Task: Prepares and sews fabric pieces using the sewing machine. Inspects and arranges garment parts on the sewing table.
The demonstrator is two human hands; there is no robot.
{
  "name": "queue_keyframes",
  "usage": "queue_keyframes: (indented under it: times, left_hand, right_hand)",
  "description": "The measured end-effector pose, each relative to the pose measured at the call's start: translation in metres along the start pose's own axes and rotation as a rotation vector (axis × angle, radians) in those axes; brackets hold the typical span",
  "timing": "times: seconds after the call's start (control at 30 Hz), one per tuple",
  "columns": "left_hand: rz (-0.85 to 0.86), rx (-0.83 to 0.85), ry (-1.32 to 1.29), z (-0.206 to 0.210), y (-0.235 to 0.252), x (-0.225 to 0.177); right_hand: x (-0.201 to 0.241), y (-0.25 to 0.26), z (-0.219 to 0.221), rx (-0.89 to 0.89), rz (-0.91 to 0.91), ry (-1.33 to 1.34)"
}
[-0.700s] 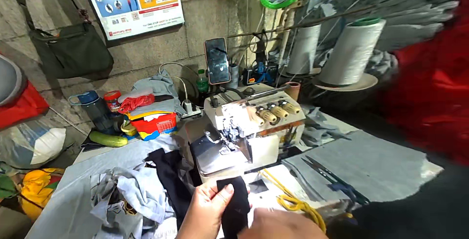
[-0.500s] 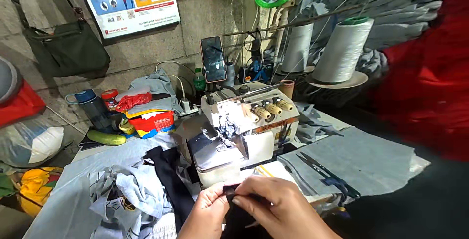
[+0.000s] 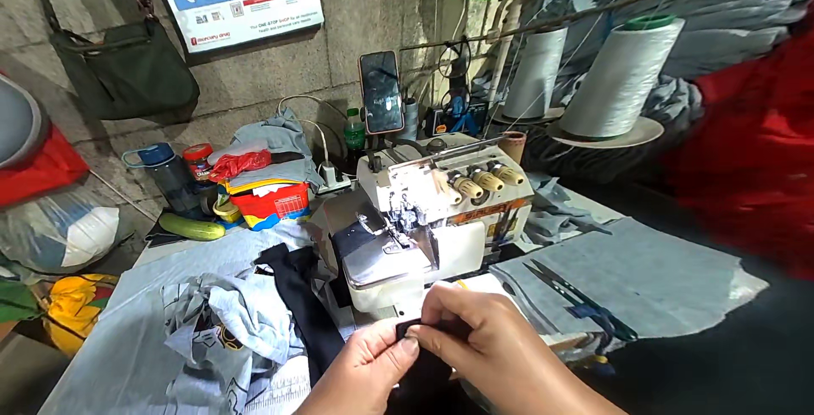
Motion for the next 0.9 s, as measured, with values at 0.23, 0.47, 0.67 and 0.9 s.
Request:
queue_keyframes:
  times: [0.23,0.47,0.67,0.9]
  left_hand:
    - [-0.062,-0.033,-0.033,-0.007,0.001,0.001]
    - [-0.016,-0.105,0.343,-0.015,0.034,-0.010]
    - [0.187,-0.435,1.522,-0.030,0.092,-0.034]
    - [0.171,-0.481,1.622,-0.046,0.107,-0.033]
  right_hand:
    - [-0.015,0.002,-0.002,0.178,-0.145,0.133]
    - [-0.033,0.006,-0.008,0.010,-0.050,0.054]
    - [-0.077,0.016,0.000,-0.160,0.552,0.342]
    - [-0.087,0.031,0.019,-0.172,0.699,0.327]
Point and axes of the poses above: each hand's wrist, its own y-axis towards the middle knuckle, its own z-axis out of the palm, x = y × z, the point moved 5 cm from there along y, towards the middle knuckle, and after that the axes turned 1 degree about -y, right-handed, at the moved point
